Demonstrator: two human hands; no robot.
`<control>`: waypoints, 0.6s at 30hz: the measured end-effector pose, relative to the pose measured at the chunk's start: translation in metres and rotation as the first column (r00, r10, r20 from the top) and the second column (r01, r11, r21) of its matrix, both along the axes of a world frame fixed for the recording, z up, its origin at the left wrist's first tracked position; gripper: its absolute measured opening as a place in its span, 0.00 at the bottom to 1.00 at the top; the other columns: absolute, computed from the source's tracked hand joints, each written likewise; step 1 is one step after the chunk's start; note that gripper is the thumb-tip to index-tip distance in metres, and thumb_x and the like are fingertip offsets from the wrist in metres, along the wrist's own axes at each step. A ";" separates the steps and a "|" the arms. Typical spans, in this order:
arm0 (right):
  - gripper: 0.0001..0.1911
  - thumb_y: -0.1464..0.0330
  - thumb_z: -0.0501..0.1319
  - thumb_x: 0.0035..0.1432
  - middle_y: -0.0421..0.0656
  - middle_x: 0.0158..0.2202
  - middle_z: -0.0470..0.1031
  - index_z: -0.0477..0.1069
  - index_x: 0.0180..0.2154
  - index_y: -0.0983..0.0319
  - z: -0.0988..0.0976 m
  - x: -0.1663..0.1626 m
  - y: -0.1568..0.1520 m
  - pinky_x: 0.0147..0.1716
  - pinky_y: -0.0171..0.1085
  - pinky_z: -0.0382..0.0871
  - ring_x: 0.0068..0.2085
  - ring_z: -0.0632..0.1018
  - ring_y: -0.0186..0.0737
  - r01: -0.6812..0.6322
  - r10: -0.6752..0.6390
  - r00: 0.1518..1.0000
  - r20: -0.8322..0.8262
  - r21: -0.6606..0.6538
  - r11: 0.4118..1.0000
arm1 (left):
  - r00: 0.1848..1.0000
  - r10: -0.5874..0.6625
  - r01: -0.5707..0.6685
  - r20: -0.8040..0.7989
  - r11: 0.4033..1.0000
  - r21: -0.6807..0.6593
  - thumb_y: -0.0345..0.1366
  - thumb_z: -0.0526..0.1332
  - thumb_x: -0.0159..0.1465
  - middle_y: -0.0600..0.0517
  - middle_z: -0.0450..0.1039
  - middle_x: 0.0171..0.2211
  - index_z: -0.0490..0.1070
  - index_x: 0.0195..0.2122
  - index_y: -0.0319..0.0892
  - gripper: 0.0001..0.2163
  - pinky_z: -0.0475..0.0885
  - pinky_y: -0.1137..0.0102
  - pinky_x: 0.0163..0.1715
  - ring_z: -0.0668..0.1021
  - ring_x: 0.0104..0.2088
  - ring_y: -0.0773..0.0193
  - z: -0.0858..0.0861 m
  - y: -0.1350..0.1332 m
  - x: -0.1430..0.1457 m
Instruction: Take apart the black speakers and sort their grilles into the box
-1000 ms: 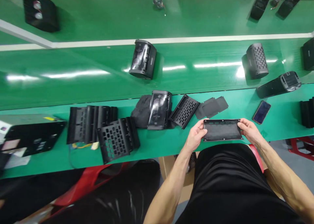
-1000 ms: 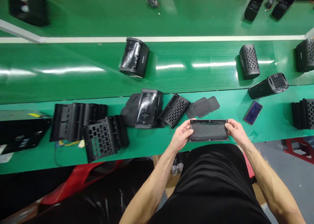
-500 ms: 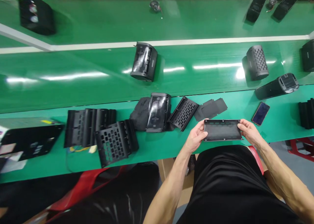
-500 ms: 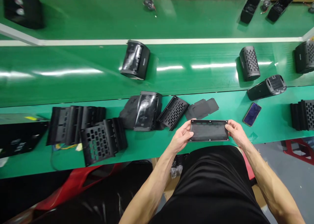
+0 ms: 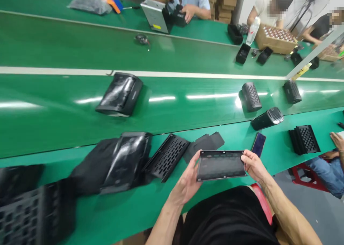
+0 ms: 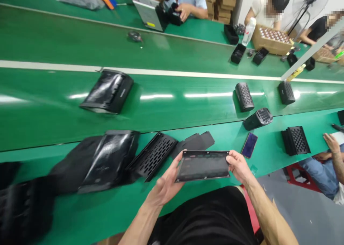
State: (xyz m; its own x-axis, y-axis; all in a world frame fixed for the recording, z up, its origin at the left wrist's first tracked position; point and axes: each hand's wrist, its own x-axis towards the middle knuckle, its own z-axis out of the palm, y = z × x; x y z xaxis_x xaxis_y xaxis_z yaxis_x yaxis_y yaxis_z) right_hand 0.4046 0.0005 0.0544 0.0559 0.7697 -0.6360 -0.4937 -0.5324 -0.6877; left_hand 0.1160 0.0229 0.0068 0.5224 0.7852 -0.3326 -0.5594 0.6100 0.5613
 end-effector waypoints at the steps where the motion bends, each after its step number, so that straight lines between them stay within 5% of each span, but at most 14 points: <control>1: 0.30 0.55 0.85 0.41 0.31 0.23 0.67 0.68 0.33 0.58 0.002 -0.001 0.002 0.22 0.29 0.67 0.22 0.67 0.28 0.021 -0.020 1.000 -0.017 0.015 1.000 | 0.998 0.000 -0.002 0.056 0.999 0.038 0.64 0.78 0.53 0.42 0.69 0.72 0.66 0.75 0.54 0.50 0.64 0.45 0.72 0.67 0.74 0.33 -0.002 -0.001 0.009; 5: 0.29 0.57 0.85 0.45 0.32 0.24 0.68 0.68 0.33 0.58 0.005 -0.008 0.002 0.23 0.28 0.68 0.23 0.69 0.28 0.025 -0.022 0.998 -0.060 0.046 0.999 | 0.996 0.011 -0.023 0.089 0.990 0.138 0.52 0.85 0.47 0.48 0.61 0.77 0.59 0.77 0.66 0.57 0.57 0.41 0.75 0.60 0.77 0.33 0.001 -0.003 0.046; 8: 0.25 0.54 0.82 0.51 0.34 0.25 0.71 0.71 0.35 0.59 0.001 -0.004 -0.001 0.25 0.31 0.71 0.23 0.72 0.31 -0.058 0.062 0.997 -0.044 0.085 0.995 | 0.998 0.007 -0.014 0.061 0.992 0.129 0.51 0.83 0.51 0.45 0.61 0.77 0.57 0.78 0.63 0.56 0.55 0.40 0.76 0.59 0.78 0.33 0.013 0.004 0.054; 11: 0.28 0.51 0.79 0.53 0.43 0.36 0.79 0.75 0.46 0.59 -0.009 0.023 0.005 0.32 0.39 0.79 0.32 0.81 0.41 -0.019 -0.014 0.980 0.196 0.166 0.986 | 0.993 -0.060 0.045 0.099 0.989 0.144 0.53 0.82 0.51 0.43 0.64 0.75 0.60 0.77 0.56 0.54 0.57 0.42 0.76 0.60 0.77 0.31 0.022 0.016 0.045; 13: 0.38 0.49 0.78 0.50 0.51 0.50 0.80 0.72 0.57 0.58 -0.018 0.053 0.019 0.46 0.48 0.82 0.48 0.83 0.50 0.175 -0.279 0.821 0.499 0.245 0.954 | 0.985 -0.093 0.071 0.147 0.987 0.147 0.56 0.80 0.52 0.42 0.65 0.75 0.61 0.77 0.55 0.53 0.58 0.41 0.75 0.61 0.76 0.31 0.025 0.022 0.036; 15: 0.54 0.46 0.77 0.44 0.58 0.66 0.70 0.63 0.67 0.58 -0.029 0.086 0.041 0.63 0.55 0.73 0.65 0.75 0.59 0.333 -0.455 0.514 0.727 0.320 0.887 | 0.975 -0.090 0.063 0.204 0.989 0.131 0.59 0.78 0.53 0.42 0.66 0.74 0.61 0.77 0.54 0.52 0.58 0.41 0.75 0.62 0.76 0.31 0.027 0.026 0.030; 16: 0.61 0.44 0.77 0.42 0.60 0.71 0.63 0.58 0.71 0.60 -0.034 0.100 0.054 0.69 0.57 0.67 0.71 0.68 0.62 0.353 -0.466 0.397 0.791 0.337 0.873 | 0.970 -0.070 0.043 0.231 0.992 0.118 0.61 0.77 0.53 0.42 0.66 0.74 0.61 0.77 0.54 0.52 0.59 0.40 0.75 0.63 0.76 0.30 0.028 0.027 0.028; 18: 0.70 0.42 0.76 0.38 0.63 0.75 0.56 0.51 0.74 0.63 -0.044 0.122 0.079 0.72 0.59 0.60 0.75 0.60 0.65 0.295 -0.425 0.325 0.845 0.337 0.894 | 0.961 -0.023 -0.002 0.274 0.996 0.091 0.62 0.76 0.53 0.42 0.68 0.73 0.62 0.76 0.54 0.51 0.60 0.40 0.74 0.64 0.75 0.29 0.031 0.027 0.025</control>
